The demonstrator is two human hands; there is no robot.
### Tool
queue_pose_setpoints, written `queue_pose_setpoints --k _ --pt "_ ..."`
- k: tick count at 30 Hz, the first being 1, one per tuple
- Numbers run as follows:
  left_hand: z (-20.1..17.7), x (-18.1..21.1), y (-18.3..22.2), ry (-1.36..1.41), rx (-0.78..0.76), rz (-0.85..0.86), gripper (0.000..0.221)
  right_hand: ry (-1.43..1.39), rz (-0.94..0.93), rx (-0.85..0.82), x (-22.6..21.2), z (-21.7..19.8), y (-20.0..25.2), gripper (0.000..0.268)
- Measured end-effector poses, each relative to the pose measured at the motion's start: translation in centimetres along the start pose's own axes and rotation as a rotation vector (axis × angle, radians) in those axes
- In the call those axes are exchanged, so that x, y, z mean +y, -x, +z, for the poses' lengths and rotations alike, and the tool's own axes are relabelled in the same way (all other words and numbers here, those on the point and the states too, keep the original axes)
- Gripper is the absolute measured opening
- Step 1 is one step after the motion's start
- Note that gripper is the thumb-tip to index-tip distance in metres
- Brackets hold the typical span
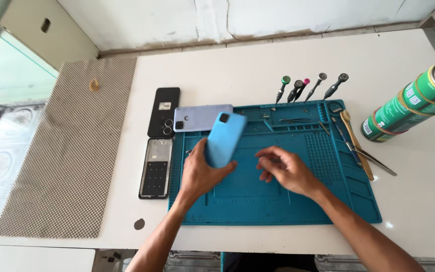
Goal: The person disassembles a smartphone, removes the battery, and reassembles the device with a new back cover. They use a plastic spudger to disconnect and reconnect internal connectors, then place the battery back and close the phone.
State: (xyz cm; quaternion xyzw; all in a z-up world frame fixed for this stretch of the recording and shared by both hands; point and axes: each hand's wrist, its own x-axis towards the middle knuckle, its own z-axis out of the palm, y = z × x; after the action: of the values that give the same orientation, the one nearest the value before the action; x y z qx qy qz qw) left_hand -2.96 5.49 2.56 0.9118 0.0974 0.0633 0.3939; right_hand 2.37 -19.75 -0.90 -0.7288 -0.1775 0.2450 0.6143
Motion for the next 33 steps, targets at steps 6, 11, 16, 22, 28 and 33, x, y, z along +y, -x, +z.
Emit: queue_pose_setpoints --k 6,11,16,22,28,33 --pt "-0.7 -0.7 1.8 0.089 0.023 -0.185 0.108 -0.120 0.117 -0.237 -2.2 3.6 -2.4 0.048" --pt "0.4 -1.7 0.1 0.096 0.134 0.066 0.109 -0.192 0.056 -0.138 -2.9 5.3 -5.4 0.052" --pt "-2.0 -3.3 -7.0 -0.387 -0.081 0.118 0.114 -0.341 0.039 -0.216 -2.5 5.4 -7.4 0.051" --pt "-4.2 -3.2 -18.9 -0.546 -0.069 0.362 0.110 -0.088 -0.038 -0.063 -2.9 2.8 -10.2 0.048" --pt "-3.0 -4.7 -24.9 -0.553 -0.094 0.395 0.075 0.182 -0.126 0.055 -1.7 0.6 -11.2 0.043" --pt "-2.6 -6.0 -27.4 -0.567 -0.164 0.382 0.077 0.447 -0.118 0.097 -2.1 0.2 -12.4 0.055"
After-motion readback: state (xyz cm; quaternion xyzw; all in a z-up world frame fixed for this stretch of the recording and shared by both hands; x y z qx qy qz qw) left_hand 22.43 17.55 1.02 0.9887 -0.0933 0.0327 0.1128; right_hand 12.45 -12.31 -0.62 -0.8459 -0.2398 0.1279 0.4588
